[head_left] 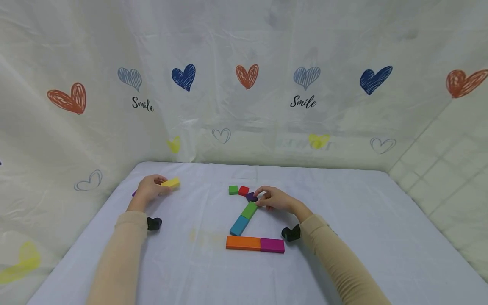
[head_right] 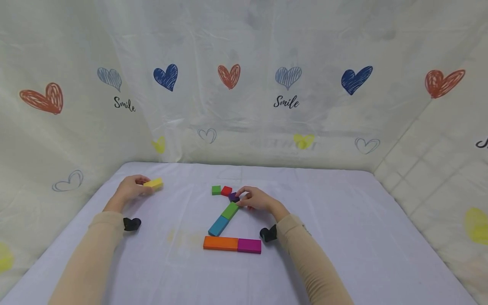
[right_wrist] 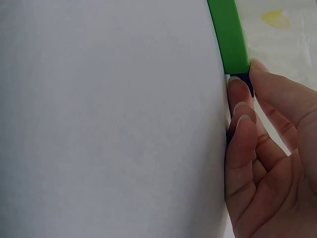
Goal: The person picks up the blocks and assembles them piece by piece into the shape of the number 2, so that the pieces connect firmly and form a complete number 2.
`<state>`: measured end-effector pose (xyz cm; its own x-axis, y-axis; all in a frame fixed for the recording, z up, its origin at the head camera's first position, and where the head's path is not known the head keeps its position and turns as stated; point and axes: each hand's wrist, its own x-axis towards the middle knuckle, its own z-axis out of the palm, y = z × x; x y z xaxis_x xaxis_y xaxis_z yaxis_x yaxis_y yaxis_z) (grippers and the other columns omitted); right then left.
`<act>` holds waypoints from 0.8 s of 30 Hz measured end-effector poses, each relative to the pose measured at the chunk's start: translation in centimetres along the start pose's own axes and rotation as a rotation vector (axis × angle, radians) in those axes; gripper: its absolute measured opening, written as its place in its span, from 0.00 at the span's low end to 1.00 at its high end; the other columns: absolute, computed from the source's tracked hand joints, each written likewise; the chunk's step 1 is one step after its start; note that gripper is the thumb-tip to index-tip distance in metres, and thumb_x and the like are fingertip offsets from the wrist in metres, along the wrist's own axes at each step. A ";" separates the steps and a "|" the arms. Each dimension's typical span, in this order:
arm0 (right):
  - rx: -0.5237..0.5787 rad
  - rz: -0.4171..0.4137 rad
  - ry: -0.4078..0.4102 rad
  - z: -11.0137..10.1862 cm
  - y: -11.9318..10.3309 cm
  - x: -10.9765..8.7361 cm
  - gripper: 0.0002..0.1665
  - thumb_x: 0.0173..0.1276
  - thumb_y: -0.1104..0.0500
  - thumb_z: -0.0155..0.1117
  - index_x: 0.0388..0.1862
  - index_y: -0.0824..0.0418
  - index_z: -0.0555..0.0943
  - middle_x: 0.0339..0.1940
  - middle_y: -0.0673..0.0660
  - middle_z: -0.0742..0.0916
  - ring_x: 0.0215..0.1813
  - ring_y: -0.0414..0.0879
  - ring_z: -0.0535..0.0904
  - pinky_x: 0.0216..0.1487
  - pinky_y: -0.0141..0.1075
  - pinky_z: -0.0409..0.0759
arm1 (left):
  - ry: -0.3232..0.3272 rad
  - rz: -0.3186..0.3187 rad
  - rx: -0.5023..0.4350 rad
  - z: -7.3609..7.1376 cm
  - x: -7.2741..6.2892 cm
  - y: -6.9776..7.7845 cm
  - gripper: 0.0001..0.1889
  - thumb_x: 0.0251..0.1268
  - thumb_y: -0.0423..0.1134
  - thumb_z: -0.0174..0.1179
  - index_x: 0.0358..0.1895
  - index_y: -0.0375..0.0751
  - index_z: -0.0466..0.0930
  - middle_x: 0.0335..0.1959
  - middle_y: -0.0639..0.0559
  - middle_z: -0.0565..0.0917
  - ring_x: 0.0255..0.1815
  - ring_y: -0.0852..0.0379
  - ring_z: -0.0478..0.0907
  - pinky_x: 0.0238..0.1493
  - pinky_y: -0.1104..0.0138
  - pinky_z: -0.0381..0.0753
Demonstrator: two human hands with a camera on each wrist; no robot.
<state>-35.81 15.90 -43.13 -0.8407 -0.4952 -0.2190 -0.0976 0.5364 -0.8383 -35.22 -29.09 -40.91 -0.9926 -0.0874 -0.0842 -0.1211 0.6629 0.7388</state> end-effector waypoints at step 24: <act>-0.009 -0.005 0.002 0.0 -0.1 -0.1 0.17 0.77 0.58 0.63 0.61 0.59 0.77 0.38 0.56 0.85 0.35 0.48 0.75 0.41 0.35 0.76 | 0.115 0.162 -0.002 2.9 0.6 3.3 0.24 0.65 0.40 0.71 0.59 0.30 0.77 0.56 0.33 0.78 0.56 0.40 0.72 0.55 0.53 0.74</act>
<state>-35.70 15.92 -42.97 -0.8412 -0.4967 -0.2138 -0.1069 0.5404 -0.8346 -36.19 -24.81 -40.46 -0.9915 -0.0639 0.1129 0.0406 0.6735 0.7380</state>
